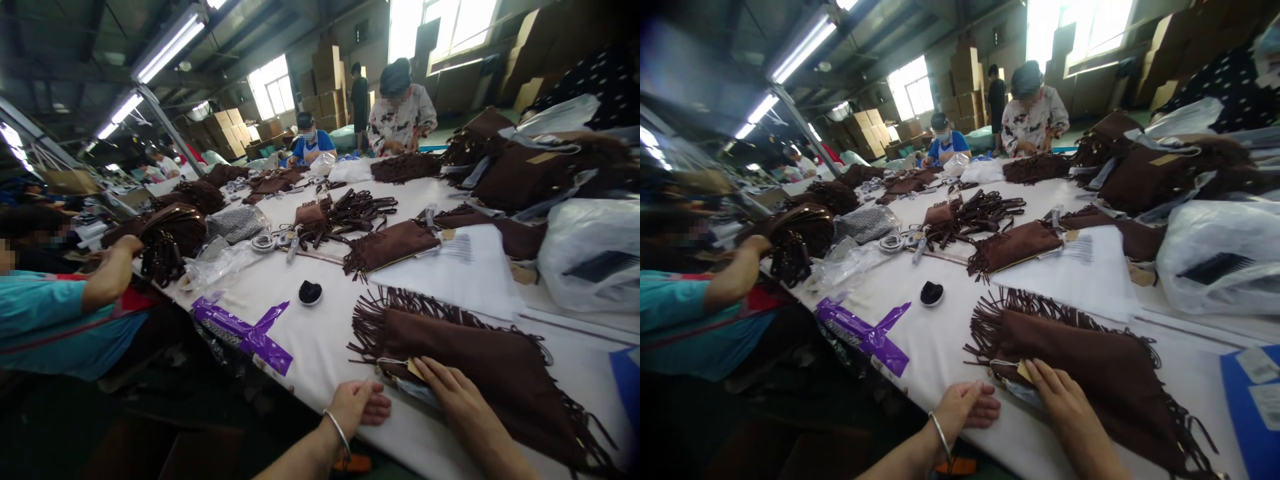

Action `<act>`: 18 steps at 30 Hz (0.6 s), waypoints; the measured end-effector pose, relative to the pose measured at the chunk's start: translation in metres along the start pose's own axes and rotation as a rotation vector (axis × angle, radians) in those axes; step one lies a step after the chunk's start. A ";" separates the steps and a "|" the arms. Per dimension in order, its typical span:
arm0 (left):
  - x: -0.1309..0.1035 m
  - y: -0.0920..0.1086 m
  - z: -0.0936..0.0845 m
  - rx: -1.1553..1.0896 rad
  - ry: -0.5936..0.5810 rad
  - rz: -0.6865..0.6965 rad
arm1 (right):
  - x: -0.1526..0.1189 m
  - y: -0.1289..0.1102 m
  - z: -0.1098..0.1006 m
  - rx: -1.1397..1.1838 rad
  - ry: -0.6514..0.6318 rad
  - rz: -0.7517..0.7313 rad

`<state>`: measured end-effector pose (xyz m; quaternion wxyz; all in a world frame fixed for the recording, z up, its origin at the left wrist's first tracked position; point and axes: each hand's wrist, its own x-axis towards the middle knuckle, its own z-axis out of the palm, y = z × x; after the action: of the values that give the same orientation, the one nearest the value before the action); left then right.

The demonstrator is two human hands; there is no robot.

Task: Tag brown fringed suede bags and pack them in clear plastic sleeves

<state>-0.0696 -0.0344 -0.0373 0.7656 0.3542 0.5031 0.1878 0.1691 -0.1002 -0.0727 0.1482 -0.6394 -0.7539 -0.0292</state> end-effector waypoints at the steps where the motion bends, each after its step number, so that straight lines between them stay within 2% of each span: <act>1: 0.002 0.001 0.003 -0.051 -0.054 -0.028 | 0.003 0.003 -0.001 0.020 -0.007 -0.015; 4: 0.010 0.008 0.014 -0.293 -0.323 -0.068 | 0.008 0.005 -0.008 0.054 0.005 -0.034; 6: 0.018 0.014 0.023 -0.482 -0.425 -0.031 | 0.005 0.000 -0.013 0.067 0.027 -0.055; 8: 0.029 0.020 0.033 -0.614 -0.427 0.004 | 0.000 -0.007 -0.019 0.072 0.031 -0.078; 12: 0.055 0.029 0.041 -0.688 -0.418 -0.029 | -0.013 -0.021 -0.026 0.103 0.033 -0.098; 15: 0.075 0.035 0.034 -0.707 -0.364 -0.006 | -0.016 -0.024 -0.028 0.146 0.052 -0.104; 18: 0.090 0.043 0.020 -0.707 -0.362 0.072 | -0.013 -0.026 -0.029 0.154 0.053 -0.105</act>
<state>-0.0101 0.0453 -0.0585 0.9096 0.1138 0.2515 0.3106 0.1505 -0.1238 -0.0449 0.2151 -0.5848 -0.7821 0.0045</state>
